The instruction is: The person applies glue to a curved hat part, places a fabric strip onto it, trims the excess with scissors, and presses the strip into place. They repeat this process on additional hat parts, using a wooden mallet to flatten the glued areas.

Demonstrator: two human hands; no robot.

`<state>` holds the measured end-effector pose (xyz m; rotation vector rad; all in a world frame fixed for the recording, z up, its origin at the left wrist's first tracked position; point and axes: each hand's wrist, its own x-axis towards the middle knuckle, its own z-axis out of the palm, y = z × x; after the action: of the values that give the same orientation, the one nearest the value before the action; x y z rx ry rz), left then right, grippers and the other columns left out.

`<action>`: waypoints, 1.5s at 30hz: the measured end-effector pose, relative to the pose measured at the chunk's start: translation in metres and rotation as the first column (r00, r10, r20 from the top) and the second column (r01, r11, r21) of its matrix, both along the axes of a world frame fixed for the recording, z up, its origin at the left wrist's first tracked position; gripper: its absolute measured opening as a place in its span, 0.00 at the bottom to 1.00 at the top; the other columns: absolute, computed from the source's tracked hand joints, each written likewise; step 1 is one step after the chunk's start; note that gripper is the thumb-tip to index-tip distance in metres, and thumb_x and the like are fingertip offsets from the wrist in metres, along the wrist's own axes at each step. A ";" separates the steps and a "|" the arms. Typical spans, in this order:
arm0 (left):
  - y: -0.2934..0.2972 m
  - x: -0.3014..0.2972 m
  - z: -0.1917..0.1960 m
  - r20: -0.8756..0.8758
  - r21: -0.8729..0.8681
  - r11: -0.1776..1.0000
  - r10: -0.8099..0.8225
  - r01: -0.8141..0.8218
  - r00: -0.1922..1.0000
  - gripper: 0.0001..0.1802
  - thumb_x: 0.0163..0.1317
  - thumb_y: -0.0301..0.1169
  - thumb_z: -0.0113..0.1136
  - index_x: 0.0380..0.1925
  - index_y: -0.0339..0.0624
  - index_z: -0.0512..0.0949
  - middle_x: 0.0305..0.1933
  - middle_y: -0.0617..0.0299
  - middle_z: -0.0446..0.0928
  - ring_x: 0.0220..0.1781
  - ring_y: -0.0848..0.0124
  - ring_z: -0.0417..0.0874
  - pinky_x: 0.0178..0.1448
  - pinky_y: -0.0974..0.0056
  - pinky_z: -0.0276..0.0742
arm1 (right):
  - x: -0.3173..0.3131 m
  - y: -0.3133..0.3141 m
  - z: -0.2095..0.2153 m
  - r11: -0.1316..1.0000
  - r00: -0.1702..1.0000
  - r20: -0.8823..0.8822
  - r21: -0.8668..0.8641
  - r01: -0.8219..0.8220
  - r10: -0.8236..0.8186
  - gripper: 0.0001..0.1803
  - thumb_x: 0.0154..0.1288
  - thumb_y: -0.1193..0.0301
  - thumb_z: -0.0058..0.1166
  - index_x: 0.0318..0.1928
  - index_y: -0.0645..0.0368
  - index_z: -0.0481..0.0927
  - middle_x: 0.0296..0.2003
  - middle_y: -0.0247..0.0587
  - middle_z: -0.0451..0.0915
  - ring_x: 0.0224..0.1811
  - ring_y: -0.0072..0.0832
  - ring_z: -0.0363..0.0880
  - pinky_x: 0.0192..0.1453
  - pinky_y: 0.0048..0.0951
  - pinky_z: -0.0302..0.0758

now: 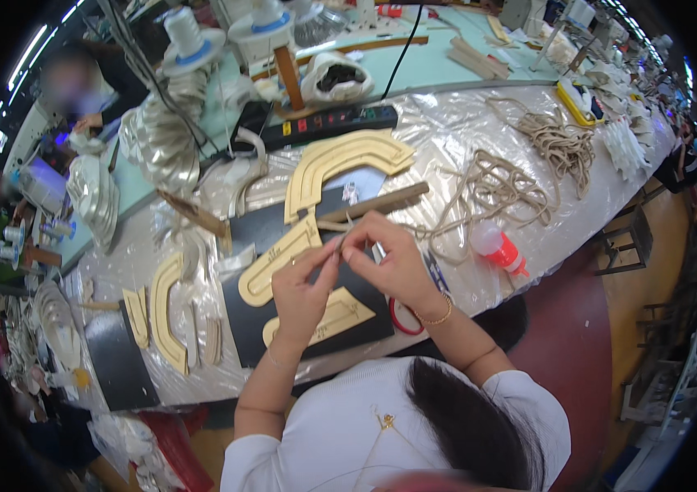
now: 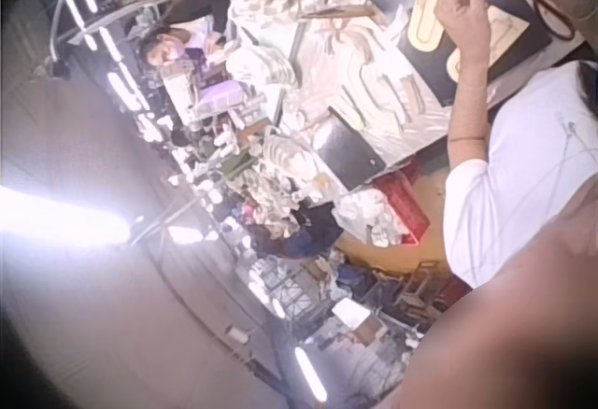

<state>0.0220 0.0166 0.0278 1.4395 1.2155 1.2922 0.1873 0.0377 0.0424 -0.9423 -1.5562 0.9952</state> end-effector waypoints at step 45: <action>-0.009 -0.041 0.004 0.282 -0.117 0.991 -0.031 0.067 0.959 0.03 0.65 0.20 0.61 0.36 0.31 0.82 0.41 0.57 0.77 0.35 0.74 0.81 0.42 0.71 0.79 | 0.048 0.007 -0.029 0.998 0.998 -0.008 -0.040 -0.057 0.057 0.06 0.66 0.79 0.60 0.31 0.61 0.78 0.50 0.47 0.80 0.43 0.23 0.82 0.48 0.23 0.78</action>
<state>-0.0185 0.0079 0.0322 1.1453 1.0448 1.3107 0.2353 0.0450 0.0138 -0.9258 -1.5697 1.0721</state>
